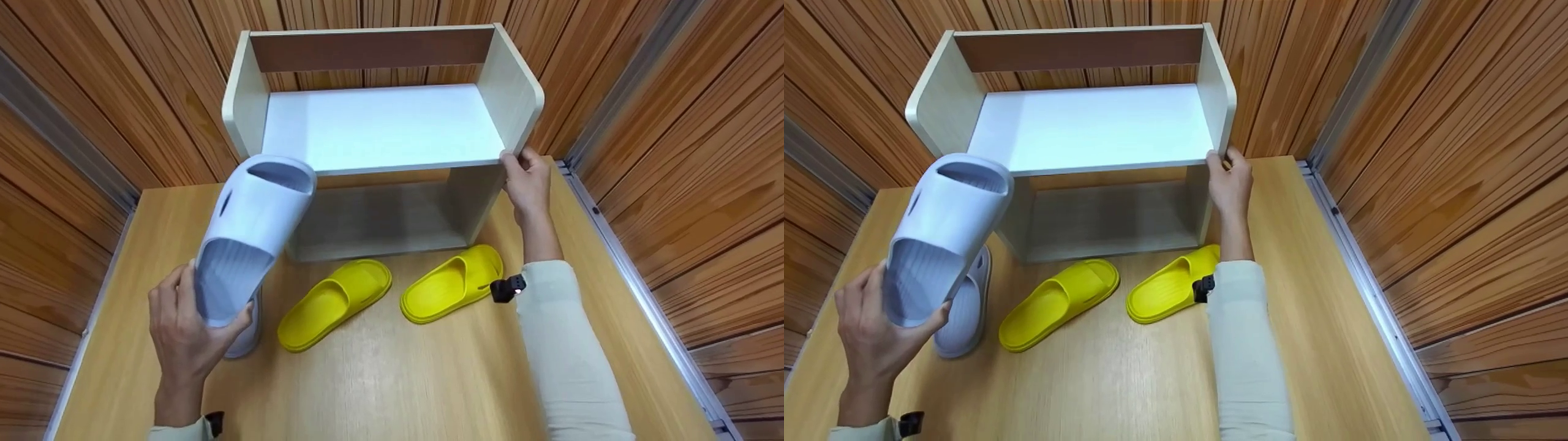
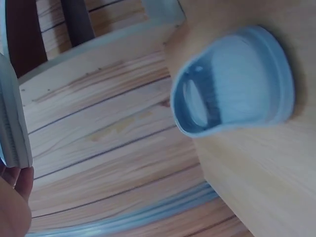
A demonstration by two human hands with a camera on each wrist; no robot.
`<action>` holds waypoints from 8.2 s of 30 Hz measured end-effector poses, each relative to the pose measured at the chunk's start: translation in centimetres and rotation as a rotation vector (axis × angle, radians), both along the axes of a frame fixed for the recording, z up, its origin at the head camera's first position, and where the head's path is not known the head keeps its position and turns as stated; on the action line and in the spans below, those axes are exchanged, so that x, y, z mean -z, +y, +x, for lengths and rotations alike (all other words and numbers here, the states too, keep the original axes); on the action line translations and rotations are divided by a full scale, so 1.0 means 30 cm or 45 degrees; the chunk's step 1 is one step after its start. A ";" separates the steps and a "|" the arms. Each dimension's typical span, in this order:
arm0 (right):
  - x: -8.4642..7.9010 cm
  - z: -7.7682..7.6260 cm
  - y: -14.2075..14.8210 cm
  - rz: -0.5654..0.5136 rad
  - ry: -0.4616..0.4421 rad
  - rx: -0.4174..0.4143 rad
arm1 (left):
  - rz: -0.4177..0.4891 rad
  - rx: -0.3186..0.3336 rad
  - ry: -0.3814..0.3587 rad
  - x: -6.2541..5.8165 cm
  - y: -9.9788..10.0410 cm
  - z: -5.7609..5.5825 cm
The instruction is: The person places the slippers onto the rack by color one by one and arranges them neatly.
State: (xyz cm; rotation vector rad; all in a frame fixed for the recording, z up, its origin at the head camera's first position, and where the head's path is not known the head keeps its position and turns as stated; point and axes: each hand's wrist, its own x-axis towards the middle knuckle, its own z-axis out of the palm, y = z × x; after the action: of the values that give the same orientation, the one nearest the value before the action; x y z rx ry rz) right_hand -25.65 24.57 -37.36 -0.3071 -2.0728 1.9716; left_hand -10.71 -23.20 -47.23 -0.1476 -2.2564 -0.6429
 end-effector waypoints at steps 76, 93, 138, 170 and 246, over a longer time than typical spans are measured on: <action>0.012 -0.016 0.028 0.033 0.077 0.009 | 0.245 -0.070 -0.305 -0.339 0.303 -0.176; 0.019 -0.010 0.024 0.044 0.031 -0.003 | 0.234 -0.148 -0.409 -0.377 0.364 -0.239; 0.021 -0.016 0.013 0.027 0.046 0.010 | 0.167 -0.372 -0.601 -0.441 0.454 -0.378; 0.029 -0.012 0.020 -0.013 0.067 -0.003 | 0.200 -0.396 -0.481 -0.424 0.480 -0.398; 0.022 -0.005 0.011 -0.004 0.052 0.012 | 0.225 -0.365 -0.395 -0.090 0.185 -0.080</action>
State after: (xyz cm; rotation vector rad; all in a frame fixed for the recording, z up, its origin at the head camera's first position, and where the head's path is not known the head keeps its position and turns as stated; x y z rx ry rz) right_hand -25.80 24.90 -38.04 -0.2743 -2.0404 1.9593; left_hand -13.12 -17.66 -44.54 0.3802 -2.4350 -0.7440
